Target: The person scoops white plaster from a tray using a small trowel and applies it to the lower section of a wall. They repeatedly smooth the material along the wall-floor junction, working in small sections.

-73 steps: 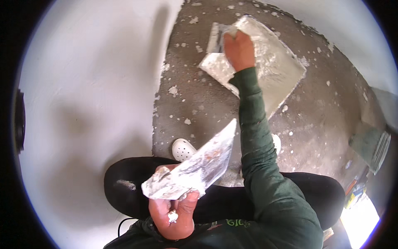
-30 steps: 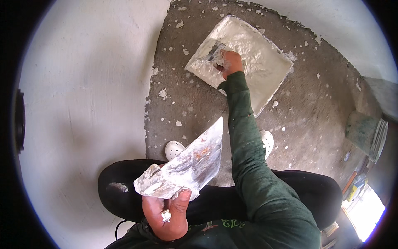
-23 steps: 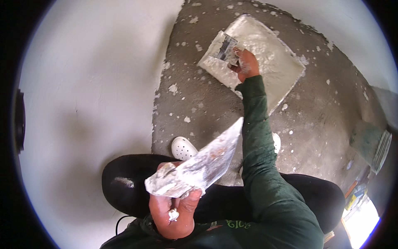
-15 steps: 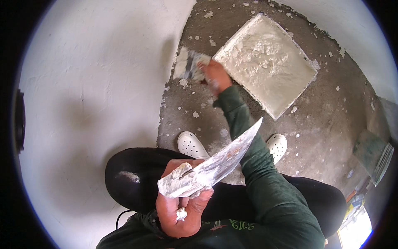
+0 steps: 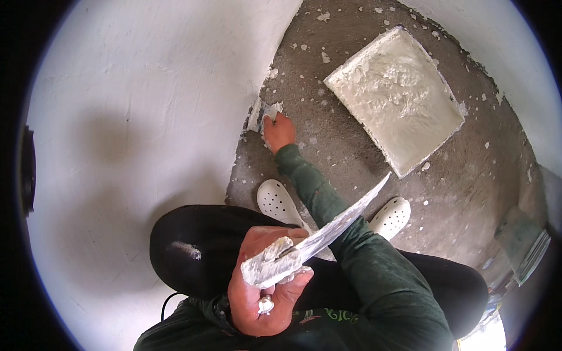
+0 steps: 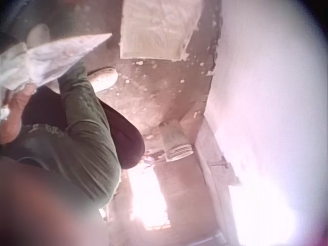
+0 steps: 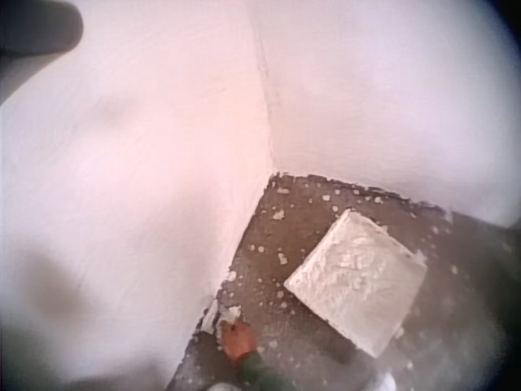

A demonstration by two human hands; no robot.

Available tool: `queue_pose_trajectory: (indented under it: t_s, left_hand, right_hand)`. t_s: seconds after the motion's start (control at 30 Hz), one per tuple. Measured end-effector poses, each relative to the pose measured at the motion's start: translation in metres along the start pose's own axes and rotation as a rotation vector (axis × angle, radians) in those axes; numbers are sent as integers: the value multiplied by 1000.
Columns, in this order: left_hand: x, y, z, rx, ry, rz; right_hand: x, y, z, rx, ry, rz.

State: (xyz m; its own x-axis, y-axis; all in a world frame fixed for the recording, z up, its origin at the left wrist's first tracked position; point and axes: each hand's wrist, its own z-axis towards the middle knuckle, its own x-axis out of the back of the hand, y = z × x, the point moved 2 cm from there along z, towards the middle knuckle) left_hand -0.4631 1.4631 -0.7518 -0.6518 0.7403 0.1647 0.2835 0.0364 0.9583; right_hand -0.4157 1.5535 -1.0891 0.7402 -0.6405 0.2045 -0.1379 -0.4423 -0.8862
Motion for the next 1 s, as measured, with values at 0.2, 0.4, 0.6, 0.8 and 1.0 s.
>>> queue_pose_trajectory:
  t_s: [0.2, 0.4, 0.6, 0.8, 1.0]
  left_hand:
    - [16, -2, 3, -47, 18, 51]
    - [15, -2, 3, -46, 42, 52]
    - [3, -9, 5, -53, 34, 41]
    - [5, -11, 11, -22, 25, 53]
    - [4, -14, 13, 134, 54, 15]
  right_hand:
    - [-28, -30, -12, 111, -28, -18]
    - [-15, -36, -36, 189, -77, 158]
    - [11, -7, 1, 34, 56, 9]
    - [-7, -15, 18, 107, 88, -52]
    - [3, -54, 18, 177, 38, 117]
